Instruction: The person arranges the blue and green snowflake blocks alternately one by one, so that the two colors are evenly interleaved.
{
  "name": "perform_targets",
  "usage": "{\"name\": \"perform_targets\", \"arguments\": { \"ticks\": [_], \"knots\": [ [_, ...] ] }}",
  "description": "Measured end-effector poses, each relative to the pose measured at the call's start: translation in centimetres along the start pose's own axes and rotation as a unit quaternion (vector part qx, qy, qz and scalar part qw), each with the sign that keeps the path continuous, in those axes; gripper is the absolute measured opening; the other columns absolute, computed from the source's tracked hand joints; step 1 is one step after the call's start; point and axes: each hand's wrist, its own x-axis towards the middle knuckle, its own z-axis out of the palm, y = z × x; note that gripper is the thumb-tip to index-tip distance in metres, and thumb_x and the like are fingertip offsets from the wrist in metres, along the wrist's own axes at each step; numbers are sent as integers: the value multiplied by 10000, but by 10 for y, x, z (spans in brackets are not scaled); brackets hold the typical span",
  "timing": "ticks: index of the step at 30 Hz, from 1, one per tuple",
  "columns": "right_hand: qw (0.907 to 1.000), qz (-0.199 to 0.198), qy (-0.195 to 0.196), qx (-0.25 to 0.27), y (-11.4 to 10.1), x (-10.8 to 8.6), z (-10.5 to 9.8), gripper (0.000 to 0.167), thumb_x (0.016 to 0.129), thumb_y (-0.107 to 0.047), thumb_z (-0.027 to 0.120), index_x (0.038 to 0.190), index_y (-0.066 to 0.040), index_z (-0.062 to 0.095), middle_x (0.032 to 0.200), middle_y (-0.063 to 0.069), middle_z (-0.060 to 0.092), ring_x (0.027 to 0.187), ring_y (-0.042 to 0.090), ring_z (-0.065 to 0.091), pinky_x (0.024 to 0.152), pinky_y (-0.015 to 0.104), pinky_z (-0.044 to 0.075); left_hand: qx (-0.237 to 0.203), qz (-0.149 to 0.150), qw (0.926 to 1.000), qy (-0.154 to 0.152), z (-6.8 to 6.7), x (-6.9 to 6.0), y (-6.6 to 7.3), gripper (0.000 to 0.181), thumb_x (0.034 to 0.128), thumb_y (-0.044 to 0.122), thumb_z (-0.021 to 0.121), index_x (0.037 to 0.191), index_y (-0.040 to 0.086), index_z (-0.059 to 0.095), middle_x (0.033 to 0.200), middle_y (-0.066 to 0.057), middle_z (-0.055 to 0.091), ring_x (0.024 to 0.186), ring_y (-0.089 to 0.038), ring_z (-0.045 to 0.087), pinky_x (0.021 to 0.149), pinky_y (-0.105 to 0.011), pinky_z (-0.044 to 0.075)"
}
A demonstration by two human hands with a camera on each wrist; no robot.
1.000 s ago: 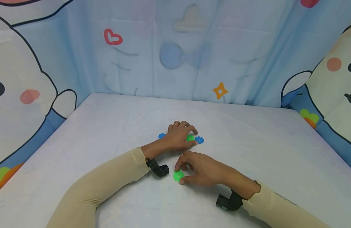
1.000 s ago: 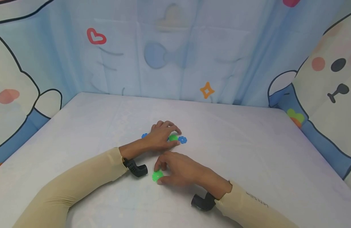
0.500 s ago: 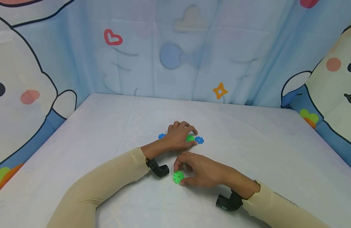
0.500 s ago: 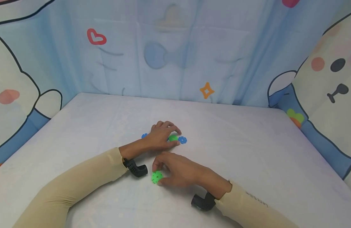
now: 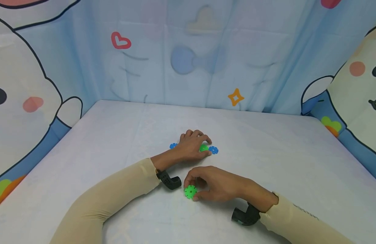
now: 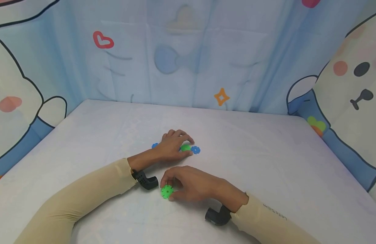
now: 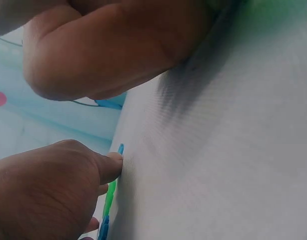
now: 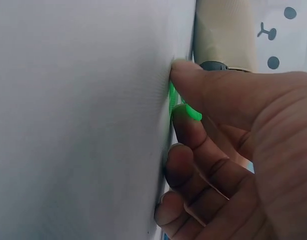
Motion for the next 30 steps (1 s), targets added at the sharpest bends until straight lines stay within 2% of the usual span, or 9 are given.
{"name": "perform_targets", "arguments": {
  "ticks": [8,15,18,22,25,27,30],
  "knots": [
    [9999,103,-83,-64,0,1,-3,303,858,-267,776,1149,-262,690,981,-163,625,879,18,569,807,198,500,55,19,10000,4,1,0,-1,385,961,439,594,1313,285,582,1455,-44,448,1283,-289,385,1029,-484,332],
    [9997,115,-111,-186,3,-1,-13,289,887,-306,740,1167,-245,699,920,-134,599,802,52,543,723,202,489,36,26,10000,-28,-1,-1,0,382,963,433,597,1313,279,581,1457,-45,443,1282,-291,381,1026,-479,332],
    [9993,191,170,-270,8,-4,-25,303,887,-318,738,1177,-243,693,931,-134,604,775,65,535,691,214,486,32,40,10000,-42,-1,0,1,393,955,438,610,1313,280,580,1455,-41,441,1283,-291,377,1022,-479,330],
    [9952,264,830,-438,25,-12,-49,318,886,-315,738,1187,-225,690,956,-121,611,765,72,545,681,238,500,125,22,9999,-40,-1,1,1,397,950,425,614,1323,295,572,1453,-34,443,1278,-284,380,1010,-469,333],
    [9873,435,1416,-578,46,-18,-69,314,892,-260,736,1193,-180,696,946,-82,629,780,92,551,689,248,510,162,-19,9998,-59,0,2,1,394,960,416,595,1336,303,565,1456,-36,443,1280,-281,381,1008,-467,336],
    [9798,689,1751,-678,62,-21,-79,314,892,-221,737,1197,-157,701,965,-59,655,793,109,558,695,242,512,134,-54,9999,-76,0,2,1,372,965,413,585,1325,319,573,1450,-34,447,1282,-278,378,1013,-469,333],
    [9703,1138,2001,-748,82,-23,-88,321,894,-192,734,1207,-129,699,1008,-12,683,828,141,572,679,239,507,85,-96,9999,-71,0,2,0,345,963,455,583,1290,349,596,1431,-27,460,1286,-278,379,1025,-477,333]
  ]
}}
